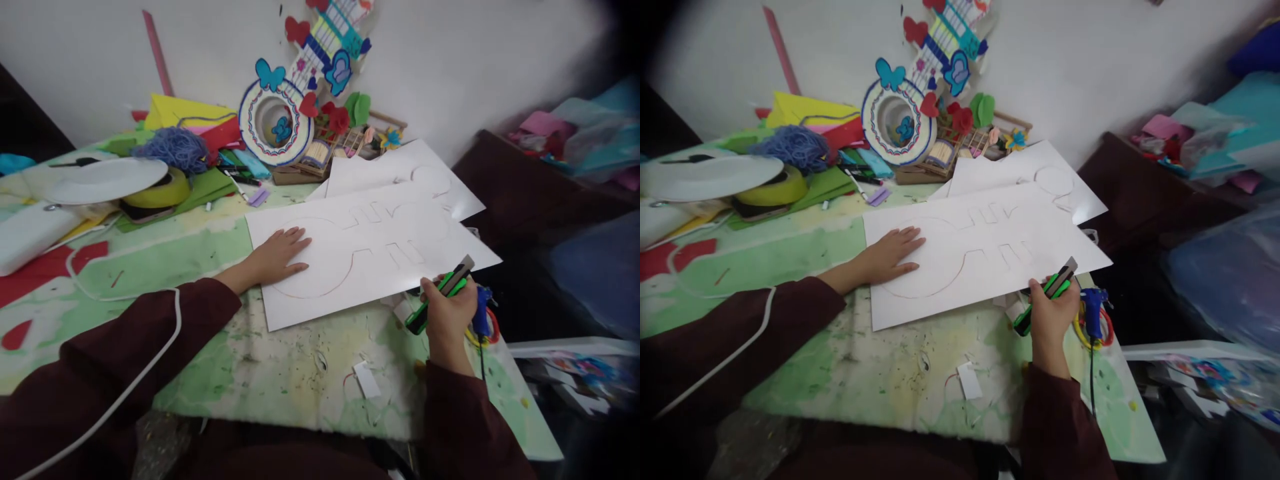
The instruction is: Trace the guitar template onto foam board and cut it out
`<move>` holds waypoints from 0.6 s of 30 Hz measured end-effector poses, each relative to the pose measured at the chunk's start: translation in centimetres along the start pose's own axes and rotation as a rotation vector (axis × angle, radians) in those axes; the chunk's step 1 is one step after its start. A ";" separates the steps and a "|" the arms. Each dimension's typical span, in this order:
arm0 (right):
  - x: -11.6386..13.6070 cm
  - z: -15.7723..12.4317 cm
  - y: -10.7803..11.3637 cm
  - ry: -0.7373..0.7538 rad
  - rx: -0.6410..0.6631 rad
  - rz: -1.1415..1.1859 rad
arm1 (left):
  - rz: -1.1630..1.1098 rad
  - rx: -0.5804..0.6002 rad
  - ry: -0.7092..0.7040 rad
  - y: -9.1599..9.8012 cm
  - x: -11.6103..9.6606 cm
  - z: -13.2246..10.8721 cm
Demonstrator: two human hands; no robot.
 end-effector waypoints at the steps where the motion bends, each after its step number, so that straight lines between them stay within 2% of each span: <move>1: 1.1 -0.3 0.3 0.033 -0.025 0.023 | 0.007 -0.019 0.009 0.5 0.1 0.0; 4: 4.1 -2.3 1.3 0.081 -0.080 0.073 | 0.043 -0.108 0.059 2.3 0.3 -0.1; 7: 5.2 -5.3 1.8 0.055 -0.055 0.031 | 0.081 -0.212 0.146 4.1 1.0 -0.2; 10: 4.4 -8.8 1.0 0.017 0.104 -0.144 | 0.107 -0.241 0.237 4.2 2.5 -0.3; 13: 3.1 -11.7 0.2 0.004 0.290 -0.195 | 0.120 -0.194 0.345 2.8 4.4 -0.5; 18: 3.0 -13.8 -1.6 0.089 0.696 -0.217 | 0.091 -0.121 0.522 0.7 6.5 -1.3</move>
Point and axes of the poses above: each hand's wrist, its own z-axis towards the middle knuckle, its own y-axis out of the back of the hand, x = y × z, the point moved 8 cm from there along z, towards the middle knuckle, and after that the axes turned 6 degrees about -z, right-handed, at the moved point
